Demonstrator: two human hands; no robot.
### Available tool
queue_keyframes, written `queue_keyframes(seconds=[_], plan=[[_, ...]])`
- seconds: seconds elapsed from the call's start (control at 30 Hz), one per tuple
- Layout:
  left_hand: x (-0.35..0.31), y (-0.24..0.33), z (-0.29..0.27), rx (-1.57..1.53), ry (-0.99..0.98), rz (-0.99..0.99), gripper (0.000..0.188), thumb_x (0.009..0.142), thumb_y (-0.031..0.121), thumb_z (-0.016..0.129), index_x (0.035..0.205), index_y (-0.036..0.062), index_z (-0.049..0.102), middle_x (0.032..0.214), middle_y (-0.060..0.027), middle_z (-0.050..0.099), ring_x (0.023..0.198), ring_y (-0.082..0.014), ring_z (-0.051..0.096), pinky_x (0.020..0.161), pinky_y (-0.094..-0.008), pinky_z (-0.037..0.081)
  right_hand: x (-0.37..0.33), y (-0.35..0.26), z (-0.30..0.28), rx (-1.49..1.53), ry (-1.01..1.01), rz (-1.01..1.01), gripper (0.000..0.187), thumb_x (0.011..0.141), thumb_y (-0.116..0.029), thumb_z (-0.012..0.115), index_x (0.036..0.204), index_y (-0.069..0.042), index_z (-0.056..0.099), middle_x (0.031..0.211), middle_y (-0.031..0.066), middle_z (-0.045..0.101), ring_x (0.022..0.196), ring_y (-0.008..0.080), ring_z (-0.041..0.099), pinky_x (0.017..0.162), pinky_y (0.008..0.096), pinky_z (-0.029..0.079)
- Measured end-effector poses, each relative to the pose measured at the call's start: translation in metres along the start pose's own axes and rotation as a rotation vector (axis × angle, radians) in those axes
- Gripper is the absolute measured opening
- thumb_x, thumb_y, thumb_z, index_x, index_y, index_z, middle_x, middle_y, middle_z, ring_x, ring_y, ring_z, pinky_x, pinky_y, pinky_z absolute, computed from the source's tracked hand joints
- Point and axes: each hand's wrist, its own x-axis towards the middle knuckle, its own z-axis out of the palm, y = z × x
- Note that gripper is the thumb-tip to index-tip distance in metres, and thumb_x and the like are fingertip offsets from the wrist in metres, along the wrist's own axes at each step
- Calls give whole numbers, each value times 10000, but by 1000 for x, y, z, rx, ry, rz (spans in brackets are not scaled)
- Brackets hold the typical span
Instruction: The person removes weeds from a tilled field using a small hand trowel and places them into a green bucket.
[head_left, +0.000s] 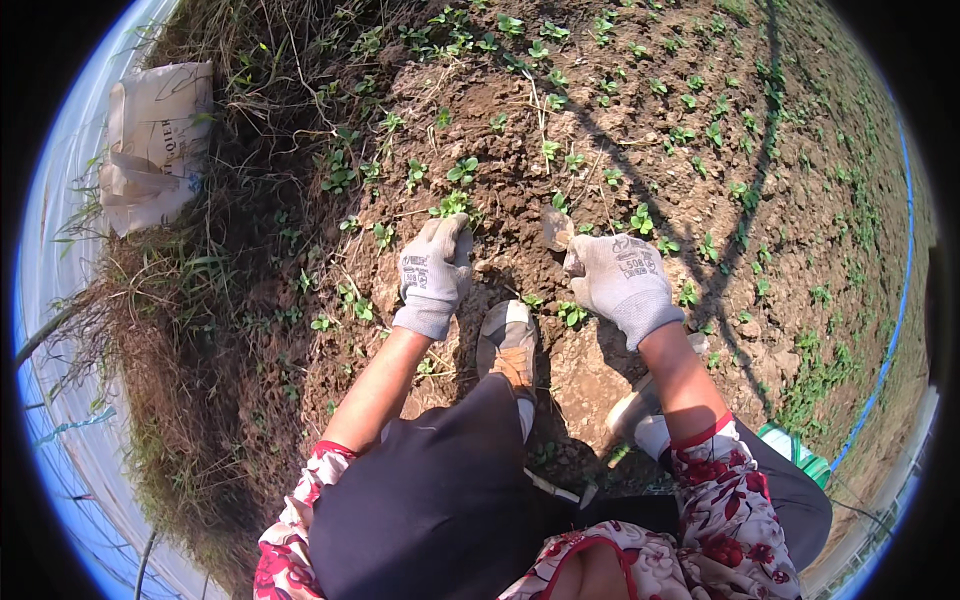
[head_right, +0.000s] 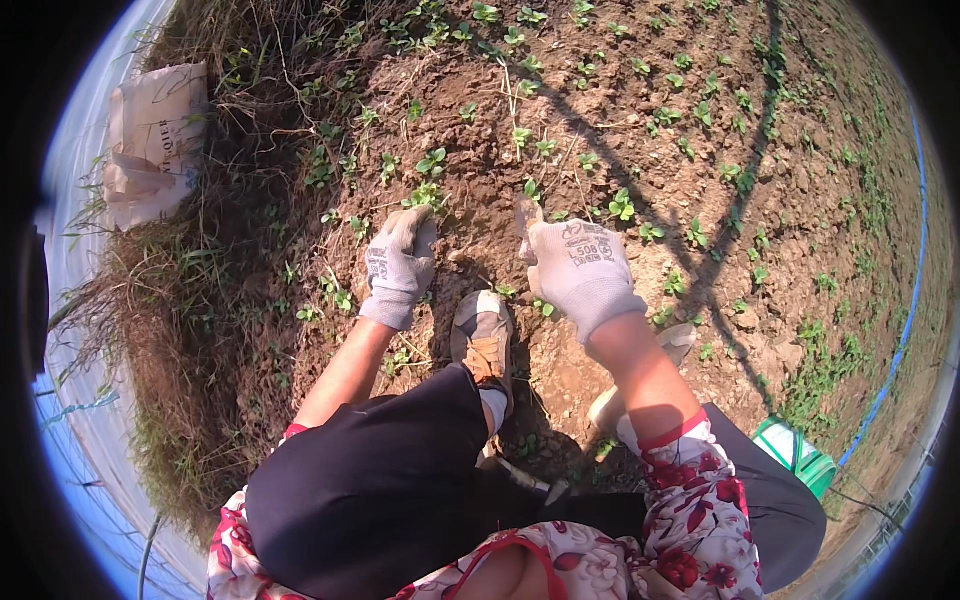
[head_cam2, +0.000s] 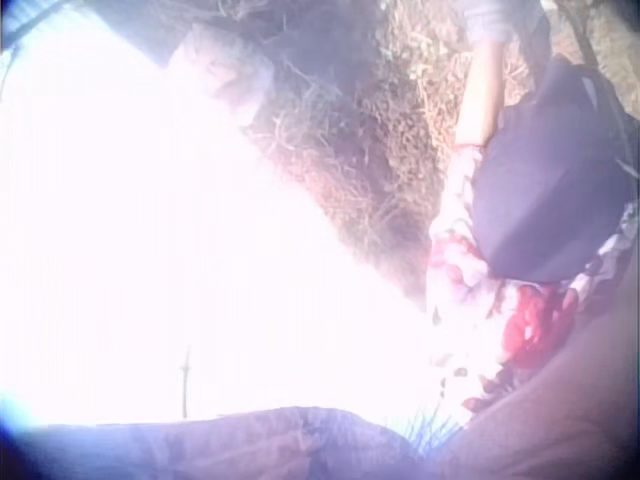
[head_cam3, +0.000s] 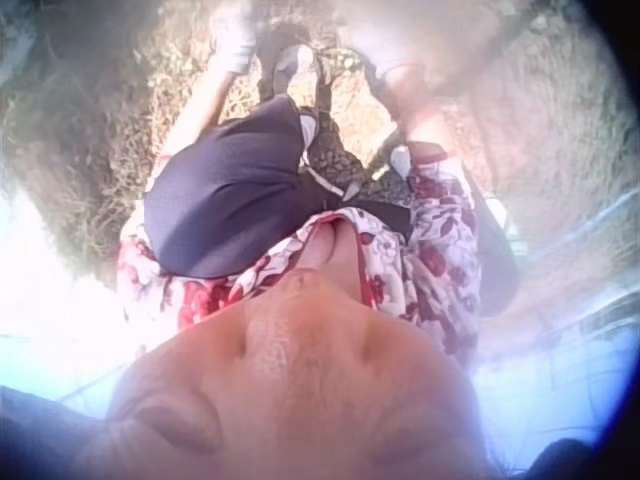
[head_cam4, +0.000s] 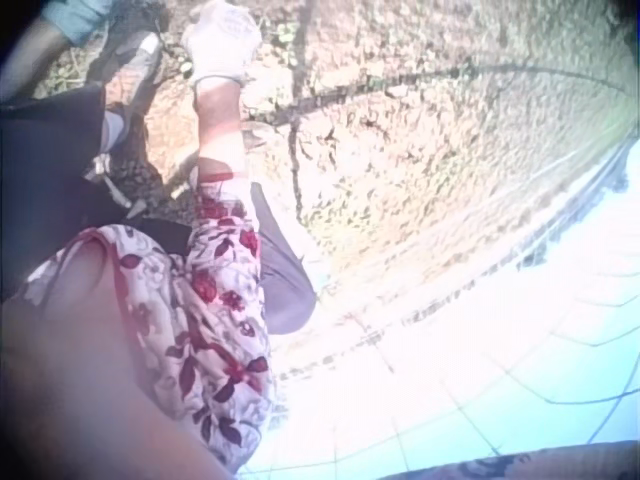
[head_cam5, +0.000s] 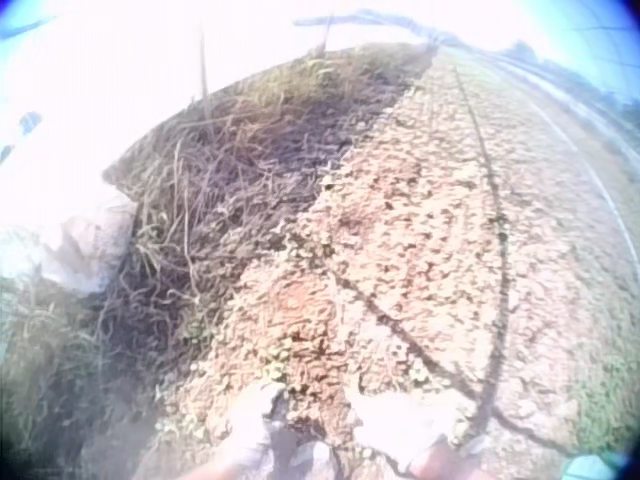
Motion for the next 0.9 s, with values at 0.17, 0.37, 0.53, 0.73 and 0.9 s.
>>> queue_keyframes(seconds=[0.17, 0.37, 0.53, 0.73, 0.9], plan=[[17, -6, 2, 189, -40, -122, 431, 878, 228, 605, 1273, 79, 517, 1057, -143, 652, 898, -324, 649, 771, -419, 517, -23, -12, -27, 92, 174, -77, 287, 754, -242, 653, 1001, -99, 623, 843, 142, 678, 818, 304, 665, 710, 429, 514], [42, -3, 10, 353, -233, -137, 307, 856, 313, 624, 1059, 86, 581, 921, -133, 667, 791, -317, 662, 677, -443, 502, 1, -34, -11, 65, 80, -108, 233, 761, -235, 634, 944, -90, 641, 853, 158, 682, 843, 328, 669, 729, 441, 515], [42, -14, 17, 451, -215, -122, 136, 831, 247, 579, 854, 128, 640, 858, -104, 686, 772, -311, 669, 660, -428, 509, 26, -60, 2, 52, -4, 1, 226, 800, -197, 598, 986, -107, 689, 879, 177, 697, 854, 315, 688, 755, 427, 540], [43, -17, 25, 520, -266, -77, 132, 856, 192, 525, 872, 112, 628, 864, -102, 687, 756, -293, 678, 635, -425, 503, 46, -59, 15, 71, 34, 6, 224, 798, -241, 623, 985, -140, 694, 903, 158, 697, 860, 299, 683, 749, 424, 538], [42, -11, 26, 479, -249, -42, 94, 838, 178, 547, 845, 113, 615, 841, -101, 679, 744, -302, 670, 621, -419, 500, 44, 10, 72, 306, 218, -79, 294, 764, -224, 640, 1055, -234, 686, 855, 132, 684, 770, 324, 663, 677, 408, 529]])
